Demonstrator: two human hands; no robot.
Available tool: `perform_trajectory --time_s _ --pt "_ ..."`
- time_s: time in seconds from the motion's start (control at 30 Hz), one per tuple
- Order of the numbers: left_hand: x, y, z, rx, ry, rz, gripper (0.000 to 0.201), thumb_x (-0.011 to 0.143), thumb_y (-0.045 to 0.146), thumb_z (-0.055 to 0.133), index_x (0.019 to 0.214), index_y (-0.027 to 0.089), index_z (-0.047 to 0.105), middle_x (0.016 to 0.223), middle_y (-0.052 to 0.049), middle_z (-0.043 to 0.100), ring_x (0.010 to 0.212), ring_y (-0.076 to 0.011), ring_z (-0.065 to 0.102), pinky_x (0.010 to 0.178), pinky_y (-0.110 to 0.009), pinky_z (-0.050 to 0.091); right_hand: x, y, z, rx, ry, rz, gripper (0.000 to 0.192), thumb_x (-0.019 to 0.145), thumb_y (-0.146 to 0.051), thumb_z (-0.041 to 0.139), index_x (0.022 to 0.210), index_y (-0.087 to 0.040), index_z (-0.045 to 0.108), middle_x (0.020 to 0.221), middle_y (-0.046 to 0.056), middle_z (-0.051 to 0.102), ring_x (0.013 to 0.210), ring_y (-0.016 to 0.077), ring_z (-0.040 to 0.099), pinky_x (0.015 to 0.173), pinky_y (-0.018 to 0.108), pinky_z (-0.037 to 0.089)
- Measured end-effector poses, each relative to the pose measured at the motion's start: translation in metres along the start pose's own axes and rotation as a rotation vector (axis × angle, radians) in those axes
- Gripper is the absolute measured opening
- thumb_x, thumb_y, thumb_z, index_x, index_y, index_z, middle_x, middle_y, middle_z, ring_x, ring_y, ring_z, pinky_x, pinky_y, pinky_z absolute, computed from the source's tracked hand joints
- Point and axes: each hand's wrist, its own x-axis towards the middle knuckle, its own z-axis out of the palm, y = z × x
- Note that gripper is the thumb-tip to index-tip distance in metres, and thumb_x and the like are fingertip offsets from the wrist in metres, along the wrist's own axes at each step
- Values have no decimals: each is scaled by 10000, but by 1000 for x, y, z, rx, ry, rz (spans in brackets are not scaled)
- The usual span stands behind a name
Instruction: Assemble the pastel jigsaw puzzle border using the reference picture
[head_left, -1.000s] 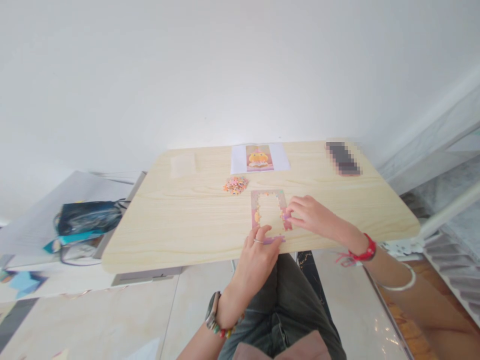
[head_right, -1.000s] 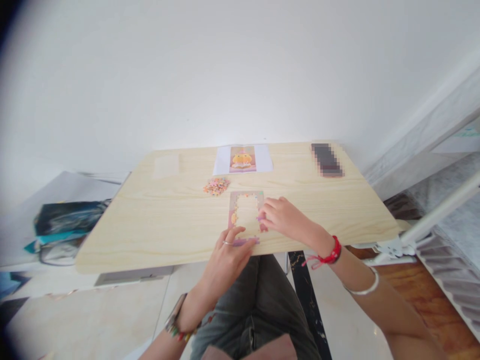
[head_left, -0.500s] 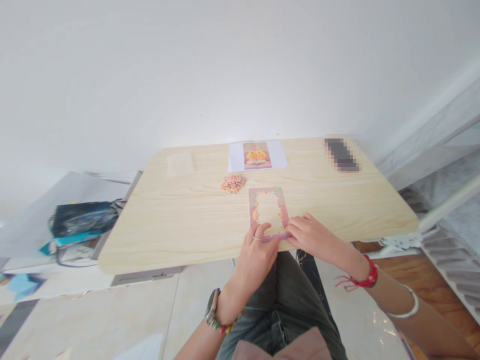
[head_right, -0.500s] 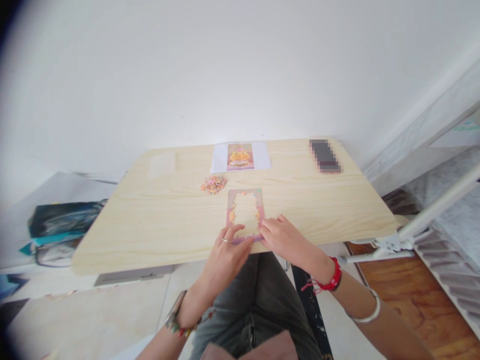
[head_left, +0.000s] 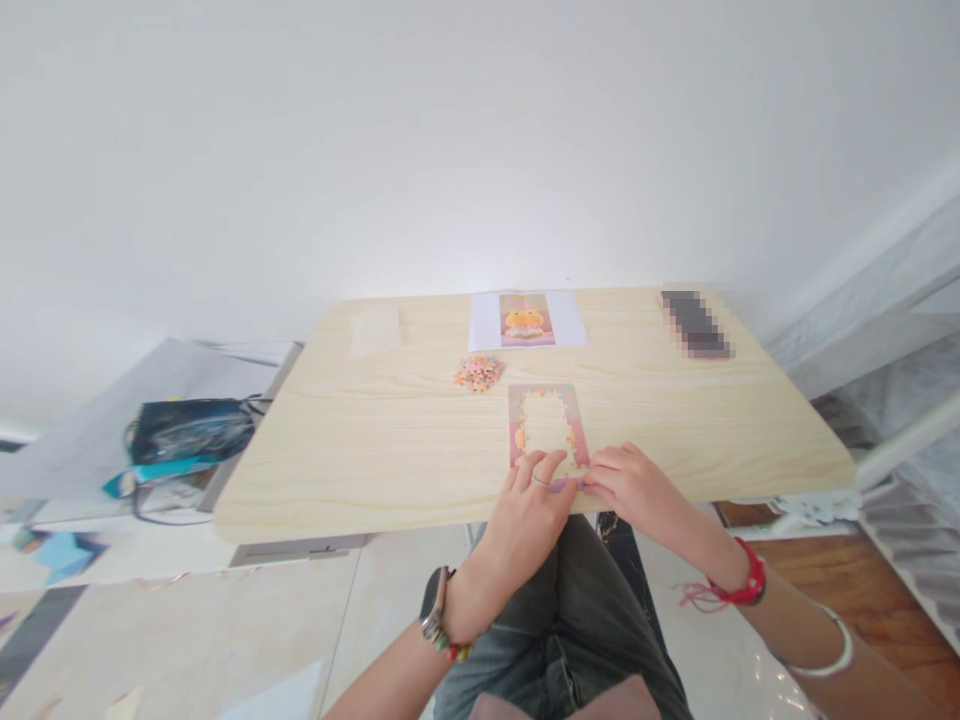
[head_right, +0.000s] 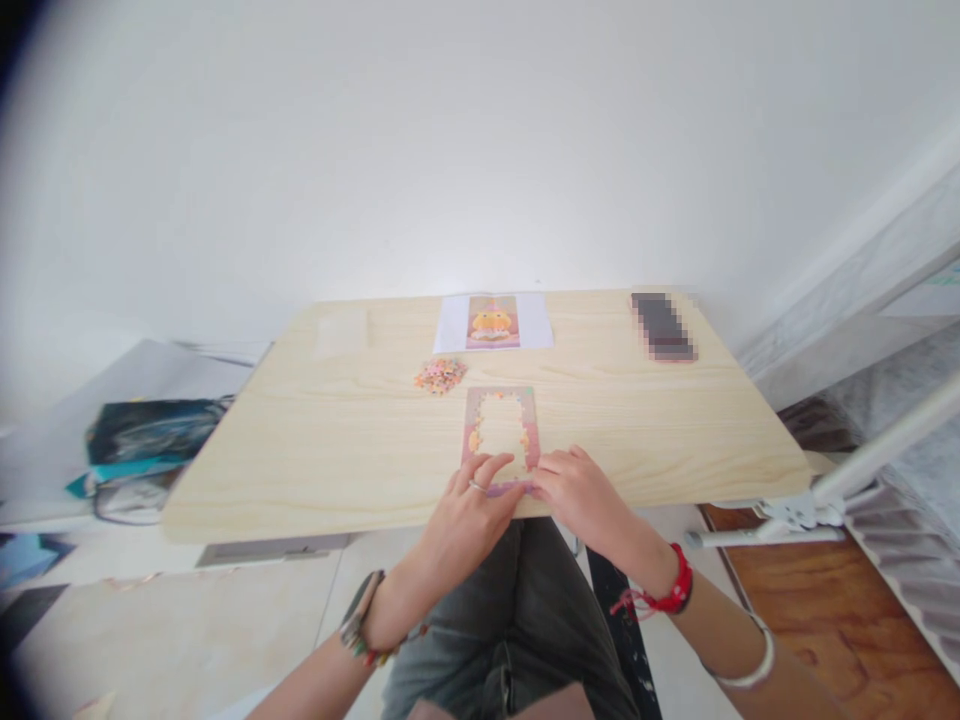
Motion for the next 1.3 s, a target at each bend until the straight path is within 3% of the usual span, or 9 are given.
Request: perform_trajectory --time_s 0.13,0.23,0.4,0.53,0.63,0.83,0.97,1.2,1.3 --pt "4 -3 -5 -62 29 -2 208 812 144 509 991 209 591 1202 -106 446 1117 -267 407 915 -456 432 9 7 -12 57 23 -22 148 856 -167 515 791 -192 645 814 27 649 787 160 584 722 312 398" --pt "3 -19 -14 -103 77 -25 256 814 155 513 1058 212 568 1168 -106 443 1088 -251 421 882 -428 460 34 18 -25 104 32 -24 209 877 -165 469 788 -199 655 815 27 639 772 148 580 724 297 413" --pt "6 -79 -30 -16 208 -182 240 819 165 525 1049 191 589 1023 -97 473 987 -230 465 860 -429 458 109 36 -22 100 14 -62 177 853 -163 495 876 -179 670 833 51 608 772 157 561 708 284 422" --pt "20 -126 -38 32 182 -247 268 793 150 555 1055 188 601 963 -79 493 914 -212 490 857 -429 445 166 36 -3 71 -9 -40 201 847 -158 510 982 -179 657 858 56 578 755 151 533 684 269 399" --pt "34 -143 -42 61 159 -279 313 813 160 532 1121 203 575 945 -82 507 919 -221 487 848 -423 439 188 31 8 28 -57 -77 229 874 -196 485 1037 -186 646 835 63 556 749 153 506 665 262 372" --pt "43 -145 -42 135 69 -243 285 824 164 519 1089 230 601 999 -100 514 991 -243 461 867 -415 425 190 27 15 -1 -75 -180 197 862 -157 495 903 -186 685 760 47 556 716 147 492 635 253 360" --pt "29 -141 -38 140 43 -258 244 811 163 530 1012 248 639 1059 -103 489 990 -248 453 861 -428 434 179 23 18 61 -41 -269 219 874 -175 479 983 -218 664 858 45 593 762 148 518 676 264 393" --pt "20 -147 -33 178 89 -278 309 822 212 534 1129 232 573 1100 -120 459 1009 -263 434 854 -441 444 169 19 20 50 -54 -271 246 856 -117 475 966 -216 672 817 44 566 713 139 509 661 264 392" --pt "28 -152 -31 202 90 -309 344 842 276 518 1185 249 528 1133 -130 447 1029 -276 427 842 -450 445 175 32 17 82 -46 -159 277 836 -76 476 1000 -198 662 888 65 565 774 153 528 708 276 402"
